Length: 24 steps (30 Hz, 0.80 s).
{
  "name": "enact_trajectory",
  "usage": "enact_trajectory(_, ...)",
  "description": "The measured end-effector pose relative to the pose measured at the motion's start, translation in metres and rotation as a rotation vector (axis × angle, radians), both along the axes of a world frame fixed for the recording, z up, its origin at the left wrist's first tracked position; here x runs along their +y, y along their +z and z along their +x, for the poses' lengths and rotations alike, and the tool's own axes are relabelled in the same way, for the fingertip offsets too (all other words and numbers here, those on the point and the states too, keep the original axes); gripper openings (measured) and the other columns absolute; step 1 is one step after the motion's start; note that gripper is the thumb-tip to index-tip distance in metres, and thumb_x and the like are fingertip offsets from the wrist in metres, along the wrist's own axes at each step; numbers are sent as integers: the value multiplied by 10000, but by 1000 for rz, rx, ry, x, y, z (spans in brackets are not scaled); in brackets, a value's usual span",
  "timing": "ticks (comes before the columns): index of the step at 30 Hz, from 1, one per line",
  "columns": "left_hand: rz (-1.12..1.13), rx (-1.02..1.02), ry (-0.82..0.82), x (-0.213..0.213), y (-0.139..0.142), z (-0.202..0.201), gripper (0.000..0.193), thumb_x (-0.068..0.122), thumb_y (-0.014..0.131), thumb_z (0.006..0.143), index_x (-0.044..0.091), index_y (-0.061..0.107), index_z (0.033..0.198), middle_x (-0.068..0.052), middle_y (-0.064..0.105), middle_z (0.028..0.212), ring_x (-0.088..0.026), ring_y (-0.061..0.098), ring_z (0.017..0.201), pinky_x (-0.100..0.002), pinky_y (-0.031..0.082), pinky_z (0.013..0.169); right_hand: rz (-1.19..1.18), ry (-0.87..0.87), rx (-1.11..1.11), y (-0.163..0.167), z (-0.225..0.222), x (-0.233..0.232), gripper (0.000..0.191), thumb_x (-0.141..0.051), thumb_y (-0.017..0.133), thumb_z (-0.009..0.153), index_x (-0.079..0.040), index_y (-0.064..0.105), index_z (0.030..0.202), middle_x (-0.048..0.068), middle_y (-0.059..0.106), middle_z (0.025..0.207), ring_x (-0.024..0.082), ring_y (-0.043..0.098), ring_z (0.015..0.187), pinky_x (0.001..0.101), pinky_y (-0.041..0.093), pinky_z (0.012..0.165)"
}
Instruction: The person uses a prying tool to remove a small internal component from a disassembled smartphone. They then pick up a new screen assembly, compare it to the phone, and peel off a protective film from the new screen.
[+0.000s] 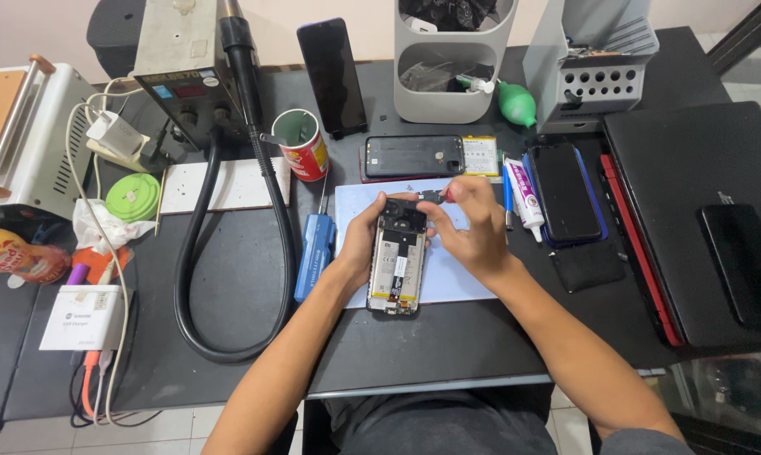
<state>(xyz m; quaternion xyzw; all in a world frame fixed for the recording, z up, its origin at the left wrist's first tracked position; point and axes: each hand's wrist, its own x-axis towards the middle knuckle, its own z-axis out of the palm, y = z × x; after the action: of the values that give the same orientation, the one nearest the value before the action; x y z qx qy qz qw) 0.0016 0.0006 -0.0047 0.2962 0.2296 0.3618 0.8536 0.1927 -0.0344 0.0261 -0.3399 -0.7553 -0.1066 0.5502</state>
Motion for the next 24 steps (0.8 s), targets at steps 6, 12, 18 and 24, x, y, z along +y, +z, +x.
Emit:
enact_trajectory(6, -37, -12, 5, 0, 2, 1, 573, 458, 300, 1088, 19, 513, 1388, -240, 686, 1206, -373, 726, 1025, -464, 606, 899, -263, 221, 255, -6, -1, -2, 668, 150, 632, 964, -131, 305, 1475, 162, 597, 1178, 249, 686, 1064, 373, 611, 941)
enact_trajectory(12, -33, 31, 2, 1, 1, 1, 573, 466, 308, 1076, 40, 533, 1385, -228, 695, 1182, -364, 729, 992, -463, 601, 868, -347, 311, 297, -1, -2, 0, 651, 130, 662, 982, -120, 311, 1470, 169, 579, 1183, 247, 675, 1062, 354, 638, 913)
enact_trajectory(18, -7, 52, 2, 0, 1, 0, 550, 474, 315, 1078, 51, 545, 1344, -204, 716, 1094, -336, 737, 910, -449, 604, 835, -209, 109, 98, -1, -4, -3, 710, 77, 775, 901, -121, 353, 1437, 151, 608, 1153, 297, 663, 1034, 398, 571, 886)
enact_trajectory(24, 14, 70, 26, -1, 2, 0, 547, 458, 320, 1101, 30, 571, 1330, -181, 716, 1079, -311, 736, 910, -429, 606, 841, -204, 123, 91, -4, -2, -5, 684, 37, 785, 906, -119, 377, 1432, 204, 579, 1184, 289, 646, 1018, 385, 560, 894)
